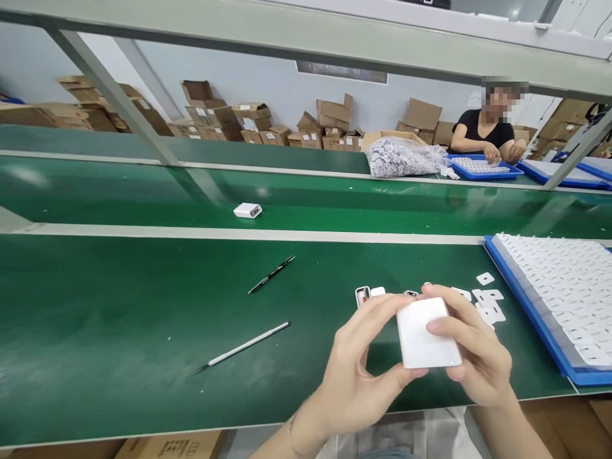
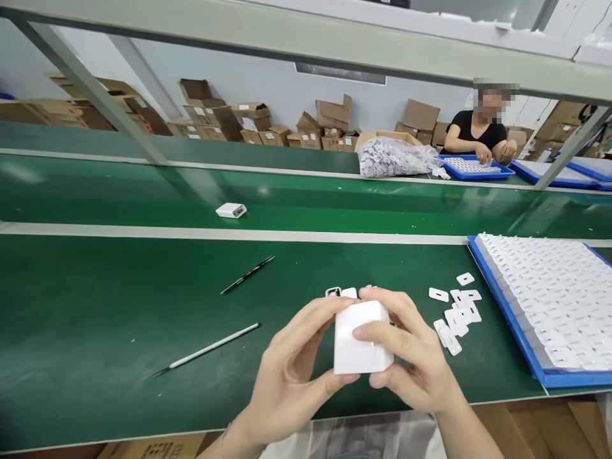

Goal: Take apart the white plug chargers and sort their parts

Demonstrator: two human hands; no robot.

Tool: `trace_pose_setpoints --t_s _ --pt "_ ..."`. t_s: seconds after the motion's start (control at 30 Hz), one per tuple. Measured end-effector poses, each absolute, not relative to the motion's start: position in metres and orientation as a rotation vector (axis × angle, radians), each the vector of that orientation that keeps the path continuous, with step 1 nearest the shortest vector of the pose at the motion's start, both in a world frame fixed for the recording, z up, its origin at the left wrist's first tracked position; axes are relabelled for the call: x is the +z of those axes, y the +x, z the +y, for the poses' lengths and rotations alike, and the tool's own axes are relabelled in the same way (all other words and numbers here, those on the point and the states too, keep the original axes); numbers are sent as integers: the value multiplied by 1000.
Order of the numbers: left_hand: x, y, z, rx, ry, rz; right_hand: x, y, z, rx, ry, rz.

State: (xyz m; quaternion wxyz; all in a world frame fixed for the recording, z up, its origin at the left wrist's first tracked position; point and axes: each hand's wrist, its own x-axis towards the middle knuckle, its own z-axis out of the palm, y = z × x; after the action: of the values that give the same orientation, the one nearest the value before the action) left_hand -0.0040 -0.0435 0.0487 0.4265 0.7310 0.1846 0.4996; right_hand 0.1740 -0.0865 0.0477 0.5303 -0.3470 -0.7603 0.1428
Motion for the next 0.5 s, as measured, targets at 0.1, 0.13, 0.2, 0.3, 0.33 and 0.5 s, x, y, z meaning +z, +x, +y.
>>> trace_pose_setpoints --t_s 0.1,0.13,0.2,0.3,0.33,0.5 --pt "48 0 -44 1263 1715 476 48 167 -82 265 -798 -1765" --pt "46 2 -44 1263 1662 486 47 165 -79 247 -791 -1759" --pt "42 7 -44 1252 1567 503 43 164 -75 222 -788 -1746" --pt "33 13 -44 1206 1525 537 38 171 -73 277 -843 -1712" --pt "31 15 -45 1199 1540 558 36 175 -74 332 -867 -1703" --pt "32 15 -54 1303 1767 631 34 189 -80 699 -822 -1667"
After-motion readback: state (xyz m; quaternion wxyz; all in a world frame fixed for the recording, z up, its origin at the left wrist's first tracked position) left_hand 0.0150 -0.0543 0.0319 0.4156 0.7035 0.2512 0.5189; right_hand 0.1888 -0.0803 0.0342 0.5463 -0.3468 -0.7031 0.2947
